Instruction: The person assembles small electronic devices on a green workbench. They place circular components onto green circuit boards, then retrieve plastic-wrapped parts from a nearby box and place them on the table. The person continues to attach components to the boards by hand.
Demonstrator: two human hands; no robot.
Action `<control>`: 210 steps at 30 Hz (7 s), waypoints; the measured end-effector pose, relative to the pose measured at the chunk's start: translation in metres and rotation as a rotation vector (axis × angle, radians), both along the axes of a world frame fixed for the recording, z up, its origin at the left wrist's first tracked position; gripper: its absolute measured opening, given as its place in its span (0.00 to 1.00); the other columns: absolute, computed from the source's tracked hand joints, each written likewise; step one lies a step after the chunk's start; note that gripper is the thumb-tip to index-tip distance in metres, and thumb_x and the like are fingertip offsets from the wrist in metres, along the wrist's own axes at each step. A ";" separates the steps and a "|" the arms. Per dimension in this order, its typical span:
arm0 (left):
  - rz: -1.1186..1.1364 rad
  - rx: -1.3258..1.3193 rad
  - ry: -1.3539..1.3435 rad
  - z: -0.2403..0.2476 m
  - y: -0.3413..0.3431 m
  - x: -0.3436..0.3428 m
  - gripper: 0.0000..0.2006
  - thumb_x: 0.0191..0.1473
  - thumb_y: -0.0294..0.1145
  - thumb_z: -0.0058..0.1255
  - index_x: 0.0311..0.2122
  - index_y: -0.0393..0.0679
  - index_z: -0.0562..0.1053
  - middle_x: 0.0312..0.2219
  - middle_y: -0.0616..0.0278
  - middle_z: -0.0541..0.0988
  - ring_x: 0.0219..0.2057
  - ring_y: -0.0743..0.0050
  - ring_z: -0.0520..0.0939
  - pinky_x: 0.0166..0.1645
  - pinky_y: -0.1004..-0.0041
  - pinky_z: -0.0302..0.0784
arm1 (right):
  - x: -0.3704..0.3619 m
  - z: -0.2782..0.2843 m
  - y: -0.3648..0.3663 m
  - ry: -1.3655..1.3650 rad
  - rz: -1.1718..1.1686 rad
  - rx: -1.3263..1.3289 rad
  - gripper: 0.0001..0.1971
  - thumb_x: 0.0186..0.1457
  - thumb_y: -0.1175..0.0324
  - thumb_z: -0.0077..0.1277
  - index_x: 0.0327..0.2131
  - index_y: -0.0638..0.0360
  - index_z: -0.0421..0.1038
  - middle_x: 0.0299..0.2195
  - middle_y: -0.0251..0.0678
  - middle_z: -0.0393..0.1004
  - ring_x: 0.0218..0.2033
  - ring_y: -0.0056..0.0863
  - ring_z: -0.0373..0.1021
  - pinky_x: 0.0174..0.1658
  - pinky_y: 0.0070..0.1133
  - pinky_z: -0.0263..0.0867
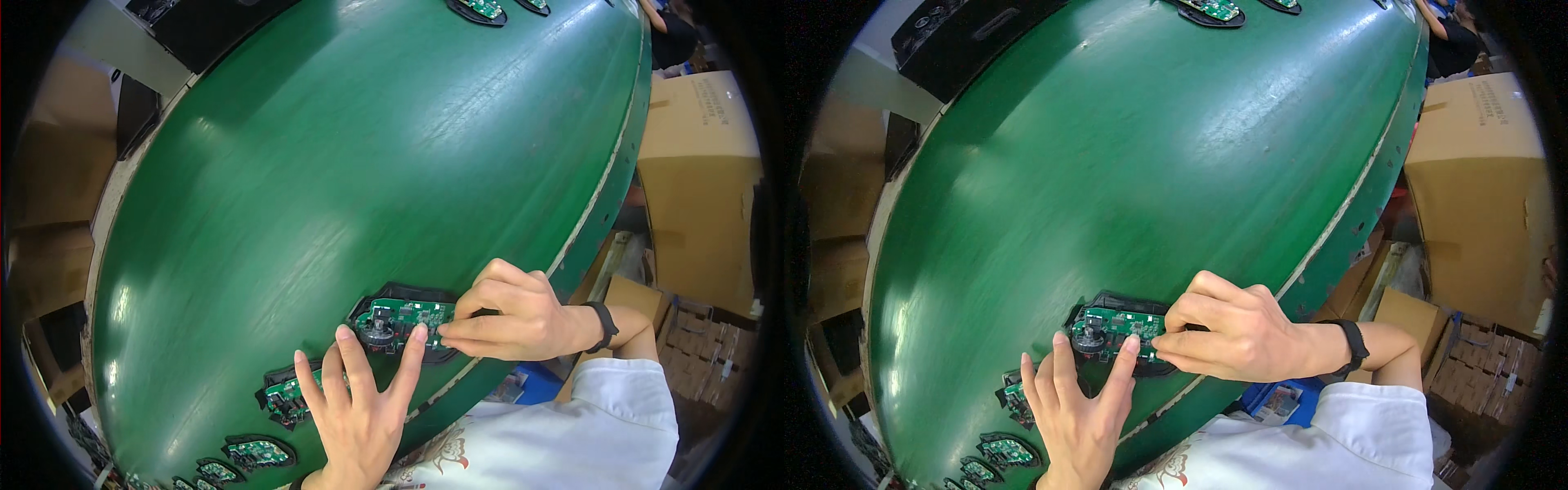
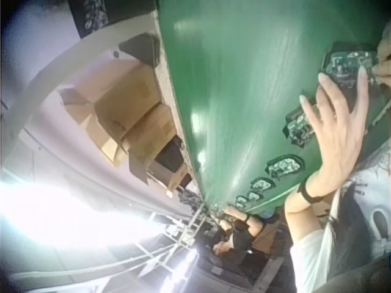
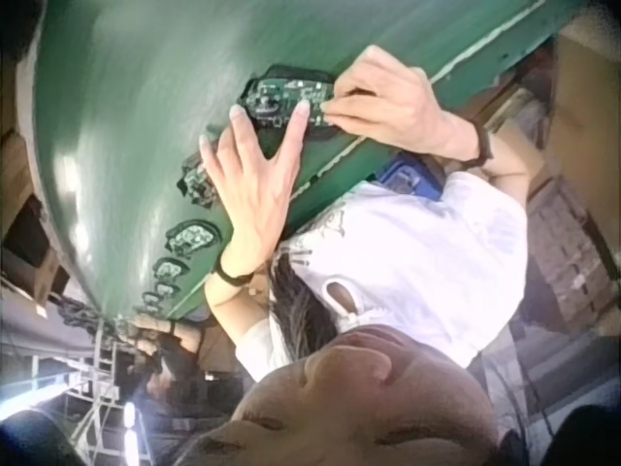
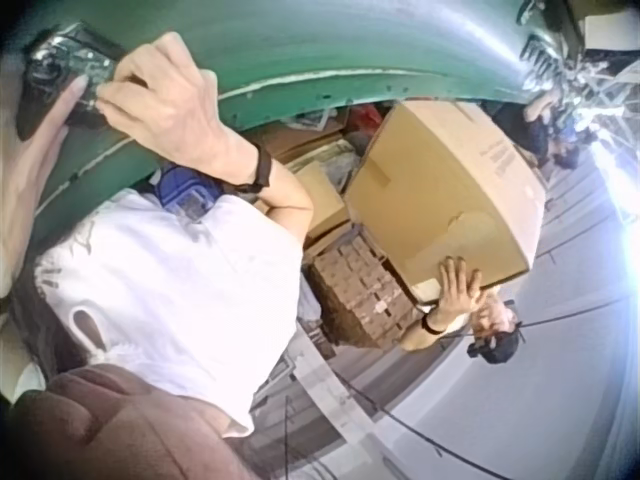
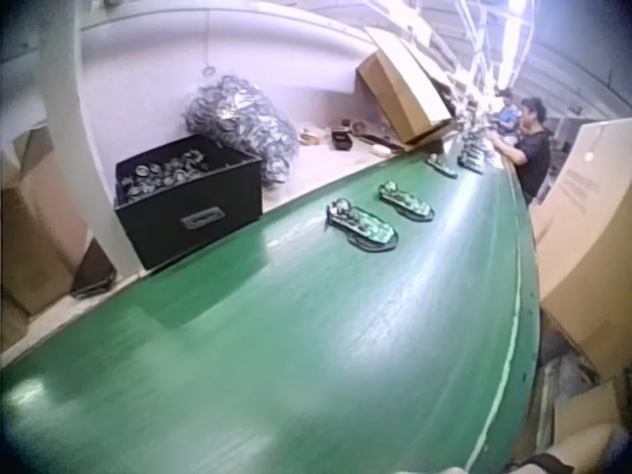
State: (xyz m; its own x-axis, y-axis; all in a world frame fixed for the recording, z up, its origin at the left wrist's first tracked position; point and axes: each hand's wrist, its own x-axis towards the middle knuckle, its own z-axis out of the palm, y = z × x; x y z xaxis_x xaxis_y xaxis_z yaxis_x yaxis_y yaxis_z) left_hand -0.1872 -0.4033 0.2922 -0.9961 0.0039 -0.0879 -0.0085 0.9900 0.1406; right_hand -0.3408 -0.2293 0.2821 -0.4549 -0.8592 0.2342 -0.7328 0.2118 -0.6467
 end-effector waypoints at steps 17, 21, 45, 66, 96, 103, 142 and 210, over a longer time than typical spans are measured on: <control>0.032 0.308 -0.124 0.031 -0.022 -0.009 0.37 0.43 0.32 0.63 0.61 0.63 0.67 0.55 0.43 0.63 0.51 0.47 0.70 0.57 0.39 0.63 | -0.003 0.018 0.006 -0.016 0.053 0.073 0.11 0.44 0.67 0.65 0.34 0.52 0.80 0.33 0.25 0.75 0.30 0.22 0.68 0.20 0.18 0.64; 0.080 0.220 -0.063 0.031 -0.027 0.008 0.38 0.40 0.38 0.67 0.61 0.58 0.66 0.56 0.43 0.63 0.56 0.43 0.67 0.58 0.38 0.60 | 0.005 0.017 0.022 0.308 0.153 0.166 0.16 0.46 0.60 0.63 0.40 0.51 0.79 0.42 0.25 0.74 0.35 0.22 0.68 0.22 0.18 0.66; 0.140 0.150 0.112 0.004 -0.033 0.058 0.30 0.46 0.38 0.62 0.55 0.48 0.67 0.53 0.49 0.68 0.54 0.50 0.68 0.54 0.47 0.66 | 0.006 0.176 -0.073 -0.720 0.590 -0.204 0.09 0.54 0.73 0.58 0.39 0.66 0.77 0.34 0.39 0.76 0.35 0.24 0.72 0.49 0.30 0.68; 0.280 0.161 0.192 0.017 -0.071 0.081 0.31 0.51 0.26 0.53 0.62 0.54 0.64 0.59 0.40 0.63 0.58 0.33 0.64 0.59 0.43 0.61 | 0.059 0.221 -0.065 -0.716 1.188 -0.510 0.10 0.53 0.73 0.52 0.21 0.68 0.75 0.20 0.42 0.72 0.23 0.35 0.68 0.37 0.42 0.68; 0.341 0.310 0.169 -0.010 -0.034 0.071 0.28 0.42 0.32 0.65 0.53 0.60 0.73 0.61 0.45 0.61 0.61 0.30 0.60 0.63 0.53 0.65 | -0.285 0.001 -0.343 -0.114 0.144 0.854 0.37 0.46 0.43 0.56 0.60 0.41 0.61 0.52 0.44 0.70 0.48 0.44 0.71 0.41 0.45 0.75; 0.303 0.252 0.197 -0.020 -0.032 0.065 0.30 0.46 0.37 0.63 0.57 0.65 0.70 0.61 0.45 0.61 0.58 0.33 0.64 0.59 0.48 0.66 | -0.286 0.007 -0.337 0.114 0.116 0.559 0.23 0.44 0.57 0.59 0.46 0.51 0.75 0.37 0.43 0.78 0.39 0.40 0.76 0.38 0.37 0.75; 0.306 0.249 0.003 0.000 -0.046 0.128 0.31 0.46 0.35 0.61 0.58 0.55 0.67 0.61 0.44 0.60 0.61 0.34 0.60 0.58 0.37 0.63 | 0.071 -0.012 -0.275 0.134 0.676 0.225 0.31 0.48 0.54 0.63 0.53 0.57 0.66 0.46 0.48 0.66 0.49 0.45 0.66 0.46 0.37 0.70; 0.249 0.230 0.062 -0.008 -0.057 0.127 0.31 0.42 0.39 0.65 0.55 0.62 0.72 0.57 0.44 0.67 0.54 0.48 0.72 0.52 0.45 0.67 | 0.077 0.025 -0.153 0.293 0.655 0.306 0.22 0.43 0.75 0.55 0.46 0.66 0.73 0.31 0.29 0.68 0.35 0.24 0.66 0.16 0.17 0.60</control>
State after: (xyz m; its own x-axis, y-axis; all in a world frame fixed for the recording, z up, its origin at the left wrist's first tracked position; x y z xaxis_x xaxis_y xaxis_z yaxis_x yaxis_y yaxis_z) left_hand -0.0602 -0.4603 0.2841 -0.9725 -0.2271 -0.0526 -0.2303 0.9012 0.3672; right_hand -0.2641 -0.3825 0.3076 0.2111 -0.9772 -0.0244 -0.9019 -0.1851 -0.3903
